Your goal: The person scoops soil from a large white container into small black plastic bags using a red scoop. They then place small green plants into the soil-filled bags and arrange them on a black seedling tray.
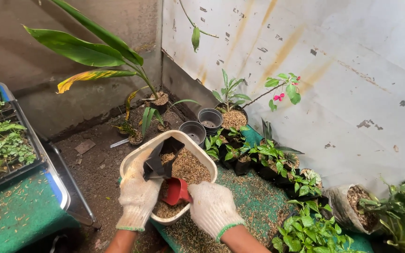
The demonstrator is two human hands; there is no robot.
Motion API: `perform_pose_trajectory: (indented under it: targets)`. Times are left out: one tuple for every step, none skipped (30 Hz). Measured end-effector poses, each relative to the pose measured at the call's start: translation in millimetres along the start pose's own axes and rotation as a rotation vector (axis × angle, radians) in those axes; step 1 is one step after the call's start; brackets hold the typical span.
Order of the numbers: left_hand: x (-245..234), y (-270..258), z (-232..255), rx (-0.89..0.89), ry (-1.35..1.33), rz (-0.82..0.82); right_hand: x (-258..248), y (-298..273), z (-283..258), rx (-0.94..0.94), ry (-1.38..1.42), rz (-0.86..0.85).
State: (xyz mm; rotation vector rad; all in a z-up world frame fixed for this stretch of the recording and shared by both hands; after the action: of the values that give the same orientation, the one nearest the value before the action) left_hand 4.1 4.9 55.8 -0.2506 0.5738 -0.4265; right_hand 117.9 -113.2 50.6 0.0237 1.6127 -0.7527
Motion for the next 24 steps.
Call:
perform_pose_trajectory:
  targets:
    - [-4.1,-3.3,5.5,-0.008,-0.038,-0.001,-1.4,-0.1,-1.1,0.001,0.007,-0.001]
    - [-3.1,-0.8,11.4,-0.001,-0.038,-0.001,-6.9,-5.0,1.0,0.004,0.008,0.005]
    - [-2.0,1.6,16.1,-0.085,0.038,-0.056,-12.0,-10.0,3.0,0.039,0.092,-0.023]
    - [-1.4,2.4,17.3,-0.179,0.109,-0.11,-15.1,-16.1,3.5,0.069,0.169,-0.059]
    - [-4.2,3.6,20.5,-0.182,0.105,-0.11,-14.6,-17.0,1.7,0.069,0.165,-0.06]
    - [-6.0,4.9,25.5,-0.118,0.087,-0.158,-14.1,-18.1,0.5,0.07,0.222,-0.046]
    - [-7.6,5.7,31.2,-0.054,0.068,-0.205,-13.9,-19.6,-0.1,0.071,0.278,-0.032]
    - [-2.9,6.2,28.4,-0.044,0.071,-0.205,-9.8,-20.7,1.4,0.074,0.282,-0.023]
    - [1.5,6.8,25.6,-0.029,0.103,-0.197,-5.9,-21.8,2.8,0.089,0.344,-0.005]
    - [6.7,6.8,21.6,-0.019,0.13,-0.187,-1.4,-23.2,4.9,0.1,0.401,0.01]
    - [11.2,11.5,14.0,-0.014,0.127,-0.186,-4.8,-26.6,7.3,0.101,0.399,0.016]
    - [16.1,15.8,5.9,0.062,-0.005,-0.187,-6.7,-30.8,9.5,0.136,0.463,0.015]
    - [20.9,20.3,-2.4,0.138,-0.138,-0.187,-8.5,-34.8,11.5,0.171,0.526,0.015]
    - [15.6,11.8,2.9,0.141,-0.142,-0.185,-11.2,-39.1,14.1,0.17,0.523,0.018]
    - [9.2,3.3,8.3,0.181,-0.171,-0.119,-13.7,-43.5,16.7,0.218,0.589,0.01]
    - [2.1,-5.4,12.7,0.217,-0.201,-0.051,-15.9,-47.8,18.4,0.264,0.655,0.0]
    - [3.7,-1.6,5.3,0.217,-0.205,-0.047,-21.8,-51.8,22.8,0.261,0.651,0.001]
    - [4.2,2.0,-2.6,0.212,-0.193,-0.002,-27.3,-55.8,26.8,0.283,0.643,-0.034]
    - [4.7,5.6,-10.4,0.207,-0.182,0.042,-32.9,-59.7,30.7,0.306,0.636,-0.068]
    - [8.1,11.4,-20.0,0.209,-0.184,0.047,-41.4,-66.0,34.0,0.302,0.633,-0.065]
    - [11.5,17.3,-29.3,0.241,-0.214,0.076,-49.4,-72.3,37.7,0.348,0.657,-0.082]
    - [16.4,21.9,-39.4,0.268,-0.245,0.101,-56.6,-80.0,42.2,0.398,0.68,-0.102]
    - [12.2,17.1,-32.5,0.267,-0.249,0.103,-61.2,-82.6,48.9,0.397,0.676,-0.101]
    - [9.0,12.7,-26.1,0.182,-0.191,0.074,-65.6,-85.6,56.0,0.413,0.652,-0.092]
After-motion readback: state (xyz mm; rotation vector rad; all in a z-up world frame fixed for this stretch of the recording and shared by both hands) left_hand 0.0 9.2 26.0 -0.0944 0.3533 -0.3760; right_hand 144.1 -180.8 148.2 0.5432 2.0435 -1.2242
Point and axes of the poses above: each hand's wrist, its own y-axis towards the middle knuckle, its own x-axis out of the palm, z = x × y, the point moved 1 cm from there along y, towards the middle knuckle, and after that the axes turned 1 degree about -z, right-handed, at the moved point
